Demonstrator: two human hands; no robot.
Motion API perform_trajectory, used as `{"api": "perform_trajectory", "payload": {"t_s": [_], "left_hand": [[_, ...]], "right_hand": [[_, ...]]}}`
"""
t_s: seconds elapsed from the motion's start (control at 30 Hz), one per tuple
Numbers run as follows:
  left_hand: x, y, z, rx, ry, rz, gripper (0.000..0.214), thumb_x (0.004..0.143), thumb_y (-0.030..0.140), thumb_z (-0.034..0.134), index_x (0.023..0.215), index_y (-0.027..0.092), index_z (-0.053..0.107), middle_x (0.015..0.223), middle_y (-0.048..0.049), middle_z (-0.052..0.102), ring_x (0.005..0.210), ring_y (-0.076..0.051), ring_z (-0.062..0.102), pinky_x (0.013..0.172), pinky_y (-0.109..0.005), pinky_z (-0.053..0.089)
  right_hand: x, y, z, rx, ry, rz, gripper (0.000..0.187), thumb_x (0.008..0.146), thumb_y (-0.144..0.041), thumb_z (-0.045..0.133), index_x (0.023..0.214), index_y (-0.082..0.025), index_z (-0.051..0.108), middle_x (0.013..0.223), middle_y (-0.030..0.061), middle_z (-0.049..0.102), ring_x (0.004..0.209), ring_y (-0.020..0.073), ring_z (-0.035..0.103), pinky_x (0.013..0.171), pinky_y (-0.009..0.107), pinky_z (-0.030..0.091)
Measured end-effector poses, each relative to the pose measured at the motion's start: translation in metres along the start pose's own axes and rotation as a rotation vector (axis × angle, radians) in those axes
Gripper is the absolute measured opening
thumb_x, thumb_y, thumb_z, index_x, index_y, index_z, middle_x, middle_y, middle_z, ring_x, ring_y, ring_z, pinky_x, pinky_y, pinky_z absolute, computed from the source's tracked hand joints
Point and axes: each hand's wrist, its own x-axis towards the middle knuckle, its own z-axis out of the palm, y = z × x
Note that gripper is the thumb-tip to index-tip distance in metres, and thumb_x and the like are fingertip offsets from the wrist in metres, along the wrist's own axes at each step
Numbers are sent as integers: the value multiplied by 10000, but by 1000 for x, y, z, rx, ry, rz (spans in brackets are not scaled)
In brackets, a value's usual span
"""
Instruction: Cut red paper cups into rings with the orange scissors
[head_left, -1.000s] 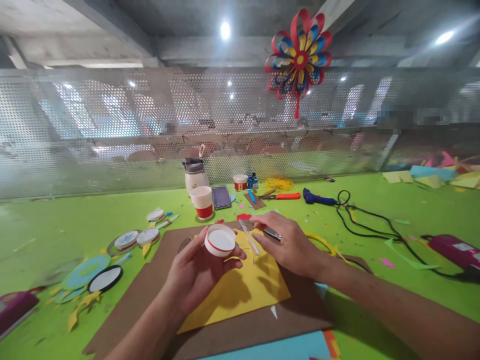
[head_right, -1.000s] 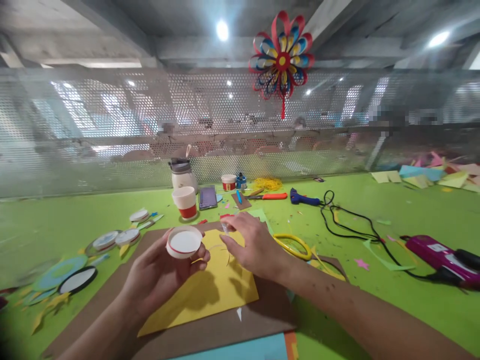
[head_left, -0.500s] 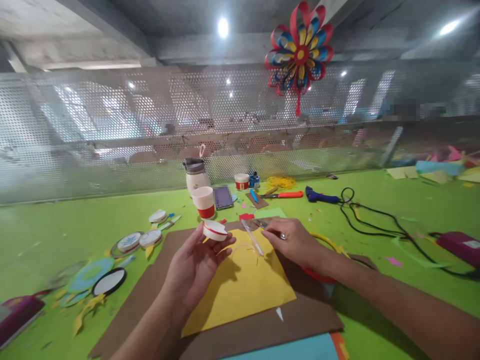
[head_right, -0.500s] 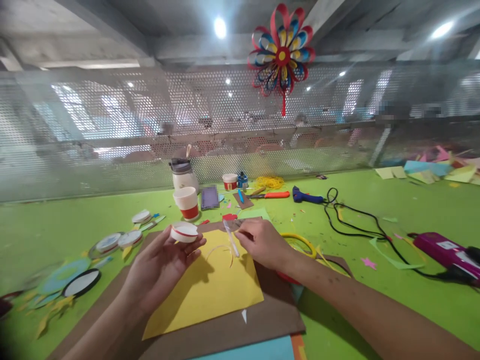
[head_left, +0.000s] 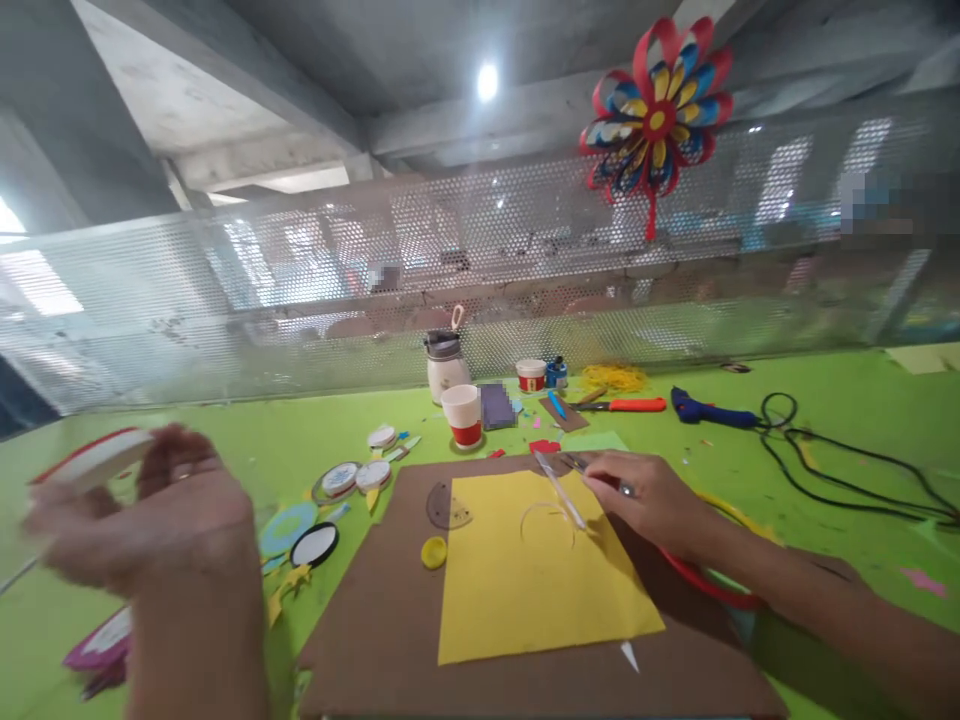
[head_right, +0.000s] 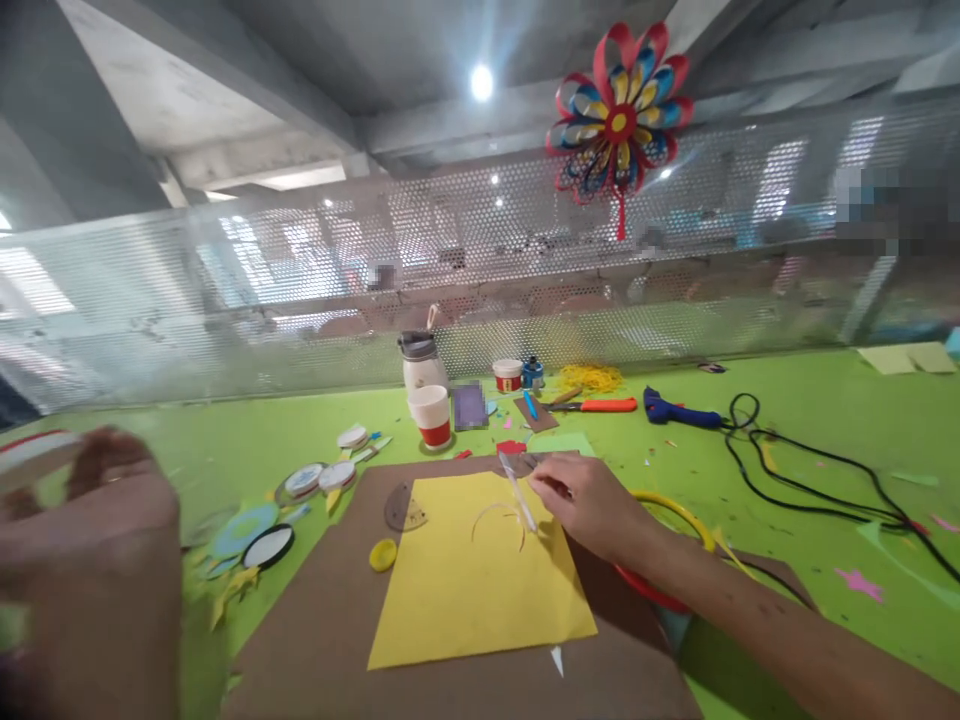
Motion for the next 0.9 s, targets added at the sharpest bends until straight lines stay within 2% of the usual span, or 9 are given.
{"api": "perform_trajectory", "payload": {"t_s": [0.07, 0.1, 0.13, 0.17, 0.23, 0.4, 0.57, 0.73, 0.9], "left_hand": [[-6, -8, 4, -224, 147, 258, 429, 1004, 501, 225, 938, 263, 576, 1088, 140, 645, 831, -95, 680, 525, -347, 280], [-8, -15, 10, -329, 159, 286, 386, 1030, 406, 277, 894, 222, 588, 966, 113, 680, 836, -79, 679, 540, -351, 304], [-10, -23, 17, -367, 95, 213, 389, 1027, 381, 323, 812, 214, 602, 829, 102, 701, 844, -63, 683, 580, -323, 379], [-13, -31, 27, -375, -25, 157, 364, 1010, 373, 373, 784, 230, 620, 776, 97, 721, 871, -48, 682, 652, -271, 448], [-20, -49, 48, -344, -123, 97, 296, 942, 400, 478, 773, 241, 662, 714, 70, 742, 796, -62, 691, 703, -209, 509], [-66, -89, 96, -110, -574, -331, 203, 788, 209, 741, 913, 50, 741, 854, -162, 762, 751, -227, 716, 658, -327, 575], [-94, -104, 103, -141, -834, -540, 392, 798, 172, 741, 1185, 164, 683, 908, -94, 746, 804, -208, 701, 728, -338, 580], [-84, -109, 92, -288, -751, -608, 357, 886, 202, 607, 1237, 148, 648, 1016, -112, 720, 877, -239, 706, 701, -283, 562], [-78, -109, 90, -310, -716, -617, 482, 860, 193, 638, 1336, 171, 565, 1021, -129, 729, 842, -202, 698, 667, -234, 544]], "right_hand": [[-1, -2, 0, -9, -19, 9, 244, 947, -265, 466, 839, -174, 665, 821, 68, 703, 775, 203, 631, 732, 335, 483], [-1, -2, -1, -15, -29, 13, 253, 950, -276, 458, 846, -175, 665, 832, 72, 704, 784, 205, 633, 736, 335, 484], [-1, -3, -1, -23, -40, 19, 261, 952, -286, 449, 858, -175, 666, 850, 76, 706, 800, 207, 635, 747, 335, 485], [0, -3, -3, -34, -51, 25, 269, 953, -295, 441, 872, -175, 669, 873, 81, 706, 822, 211, 636, 763, 336, 484], [0, 0, -7, -68, -77, 43, 298, 960, -310, 416, 903, -174, 675, 918, 91, 703, 865, 220, 635, 801, 346, 478], [-13, 23, -30, -235, -249, 143, 308, 925, -359, 465, 988, -174, 704, 939, 127, 671, 879, 296, 629, 784, 436, 474], [-37, 46, -51, -364, -471, 256, 398, 821, -397, 596, 1146, -195, 705, 997, 162, 664, 935, 377, 630, 805, 513, 470], [-45, 54, -53, -396, -550, 340, 524, 801, -314, 592, 1323, -272, 590, 1073, 136, 681, 977, 343, 643, 820, 440, 474], [-46, 57, -47, -412, -531, 392, 647, 698, -187, 618, 1340, -255, 569, 1048, 134, 676, 943, 336, 657, 758, 391, 476]]}}
